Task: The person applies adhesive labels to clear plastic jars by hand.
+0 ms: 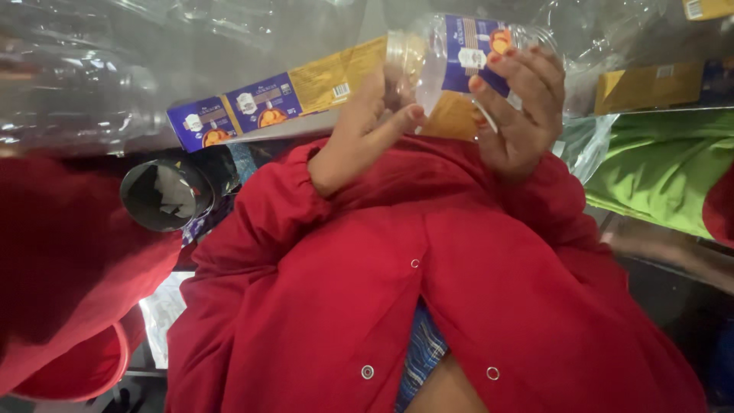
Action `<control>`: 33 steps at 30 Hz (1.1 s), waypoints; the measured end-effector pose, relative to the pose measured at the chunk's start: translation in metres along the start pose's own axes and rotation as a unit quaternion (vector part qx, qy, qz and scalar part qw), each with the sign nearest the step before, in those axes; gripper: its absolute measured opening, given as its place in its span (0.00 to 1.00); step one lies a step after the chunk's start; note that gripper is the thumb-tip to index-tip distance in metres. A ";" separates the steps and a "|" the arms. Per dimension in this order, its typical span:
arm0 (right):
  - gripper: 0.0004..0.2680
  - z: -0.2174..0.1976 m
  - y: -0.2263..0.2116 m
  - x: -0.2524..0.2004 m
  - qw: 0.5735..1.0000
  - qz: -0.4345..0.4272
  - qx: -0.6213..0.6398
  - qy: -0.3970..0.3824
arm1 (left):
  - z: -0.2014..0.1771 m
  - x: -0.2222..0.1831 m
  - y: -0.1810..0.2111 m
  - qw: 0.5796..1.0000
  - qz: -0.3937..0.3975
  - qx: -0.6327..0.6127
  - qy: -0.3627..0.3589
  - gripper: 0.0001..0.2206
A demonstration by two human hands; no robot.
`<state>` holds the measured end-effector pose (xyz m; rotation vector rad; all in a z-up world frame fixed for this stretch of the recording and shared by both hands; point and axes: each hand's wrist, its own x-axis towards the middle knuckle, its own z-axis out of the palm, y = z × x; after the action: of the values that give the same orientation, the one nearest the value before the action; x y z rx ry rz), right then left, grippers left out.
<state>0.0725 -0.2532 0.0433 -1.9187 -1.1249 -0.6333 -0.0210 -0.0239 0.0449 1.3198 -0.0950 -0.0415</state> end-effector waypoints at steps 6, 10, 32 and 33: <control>0.21 -0.001 0.000 -0.007 0.962 0.216 0.164 0.012 | -0.002 -0.010 -0.015 0.968 0.076 0.237 -0.001 0.13; 0.37 0.000 0.008 -0.005 0.915 0.224 0.334 0.030 | -0.008 -0.011 -0.014 0.994 0.032 -0.090 -0.047 0.17; 0.46 0.023 -0.007 -0.098 0.775 0.158 0.606 -0.087 | -0.021 -0.045 -0.090 0.935 -0.071 0.249 -0.244 0.18; 0.45 0.024 -0.011 -0.102 0.781 0.180 0.593 -0.084 | -0.020 -0.048 -0.090 0.933 -0.093 0.250 -0.242 0.19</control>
<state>0.0152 -0.2787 -0.0407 -0.9868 -0.8524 0.4430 -0.0651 -0.0226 -0.0495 1.8036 -0.4213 -0.5369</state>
